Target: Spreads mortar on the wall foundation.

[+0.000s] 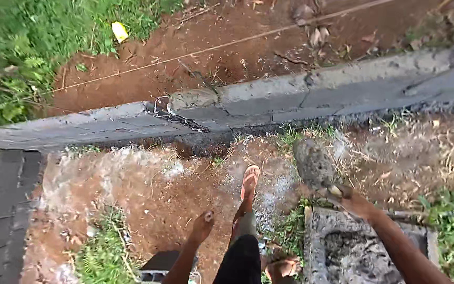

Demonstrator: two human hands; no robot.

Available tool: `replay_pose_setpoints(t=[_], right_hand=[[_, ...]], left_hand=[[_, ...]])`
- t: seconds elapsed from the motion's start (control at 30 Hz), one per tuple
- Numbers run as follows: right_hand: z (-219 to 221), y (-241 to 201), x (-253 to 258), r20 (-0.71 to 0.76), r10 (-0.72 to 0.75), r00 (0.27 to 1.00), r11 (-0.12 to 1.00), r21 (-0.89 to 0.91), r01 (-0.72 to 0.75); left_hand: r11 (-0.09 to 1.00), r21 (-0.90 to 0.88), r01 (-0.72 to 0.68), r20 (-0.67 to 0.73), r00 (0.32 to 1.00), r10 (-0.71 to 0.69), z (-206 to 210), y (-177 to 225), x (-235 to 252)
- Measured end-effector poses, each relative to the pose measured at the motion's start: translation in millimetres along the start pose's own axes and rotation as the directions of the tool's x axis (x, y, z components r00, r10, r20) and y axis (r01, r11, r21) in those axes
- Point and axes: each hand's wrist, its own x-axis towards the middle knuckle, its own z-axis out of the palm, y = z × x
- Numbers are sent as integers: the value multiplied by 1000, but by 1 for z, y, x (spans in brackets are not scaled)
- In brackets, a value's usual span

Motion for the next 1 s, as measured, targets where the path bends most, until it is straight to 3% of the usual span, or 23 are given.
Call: replay_pose_setpoints(t=[0.2,0.33,0.47,0.57,0.63,0.77,0.87,1.0], right_hand=[[-42,-256,92,31,-97,995,901,-422,101],[-36,-366,151,16,-293,956,733,-638,235],[9,-445,180,-28,-356,934,581,-789,198],[53,-463,200,-49,-364,930,489,-860,146],[69,-456,206,-96,-389,916,483,-868,114],[74,-417,207,-167,-406,898,536,-840,86],[69,-400,204,-209,-438,874,558,-825,82],[73,-387,205,-233,-421,877,606,-791,81]], left_hand=[[993,-96,-73,-71,995,67,-115,84,71],[936,-288,-203,-168,973,159,-160,149,128],[766,-572,-292,-204,956,212,-173,228,180],[639,-706,-305,-218,952,214,-176,275,217],[594,-748,-296,-228,955,189,-183,295,230],[659,-684,-313,-235,950,207,-207,304,238],[791,-458,-405,-318,906,280,-237,297,228],[895,49,-443,-446,792,416,-294,290,222]])
